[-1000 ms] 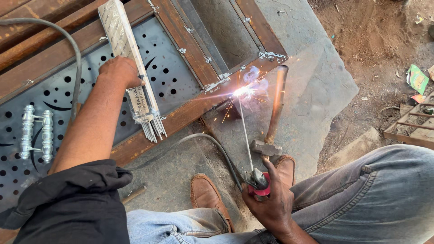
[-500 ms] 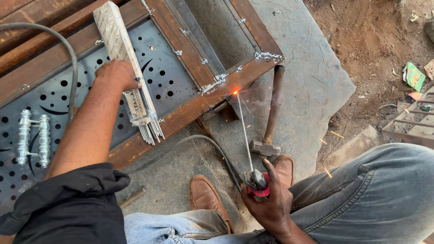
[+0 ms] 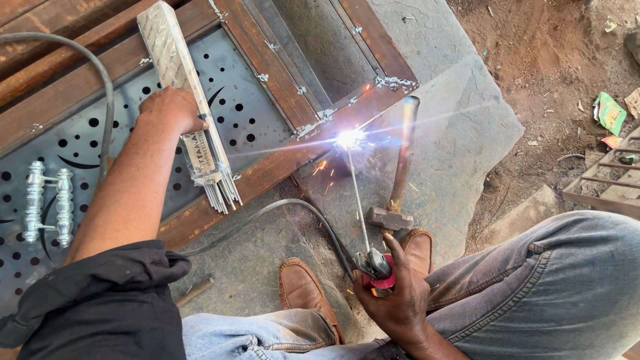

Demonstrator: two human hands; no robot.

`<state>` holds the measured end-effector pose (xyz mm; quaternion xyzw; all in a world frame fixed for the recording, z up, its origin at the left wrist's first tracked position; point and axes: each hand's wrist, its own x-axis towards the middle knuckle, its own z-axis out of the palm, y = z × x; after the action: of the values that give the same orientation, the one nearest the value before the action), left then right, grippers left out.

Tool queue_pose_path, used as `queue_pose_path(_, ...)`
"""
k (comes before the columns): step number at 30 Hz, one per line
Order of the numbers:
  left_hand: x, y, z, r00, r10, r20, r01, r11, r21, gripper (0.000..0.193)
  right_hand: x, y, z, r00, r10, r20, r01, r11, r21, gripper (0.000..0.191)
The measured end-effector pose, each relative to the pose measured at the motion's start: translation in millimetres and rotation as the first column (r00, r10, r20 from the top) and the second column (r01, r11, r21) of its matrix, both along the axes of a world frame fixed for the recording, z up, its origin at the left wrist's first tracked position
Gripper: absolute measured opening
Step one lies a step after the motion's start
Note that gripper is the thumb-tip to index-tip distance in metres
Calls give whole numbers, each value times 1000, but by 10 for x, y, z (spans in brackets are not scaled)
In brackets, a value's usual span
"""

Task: The person welds a rectangular metal frame using a welding torch and electrode rods. They position the frame, weld the joints, and use a hammer to adjust the metal pieces.

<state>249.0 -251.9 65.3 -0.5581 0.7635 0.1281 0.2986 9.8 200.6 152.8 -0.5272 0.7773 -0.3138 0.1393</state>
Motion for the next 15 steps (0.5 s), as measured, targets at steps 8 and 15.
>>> queue_pose_path(8, 28, -36, -58, 1000, 0, -29, -1, 1000, -29, 62, 11, -1, -12, 1000, -3, 12, 3, 1000, 12, 87)
queue_pose_path(15, 40, -59, -103, 1000, 3, -19, -3, 1000, -22, 63, 17, -1, -13, 1000, -8, -7, 8, 1000, 15, 87)
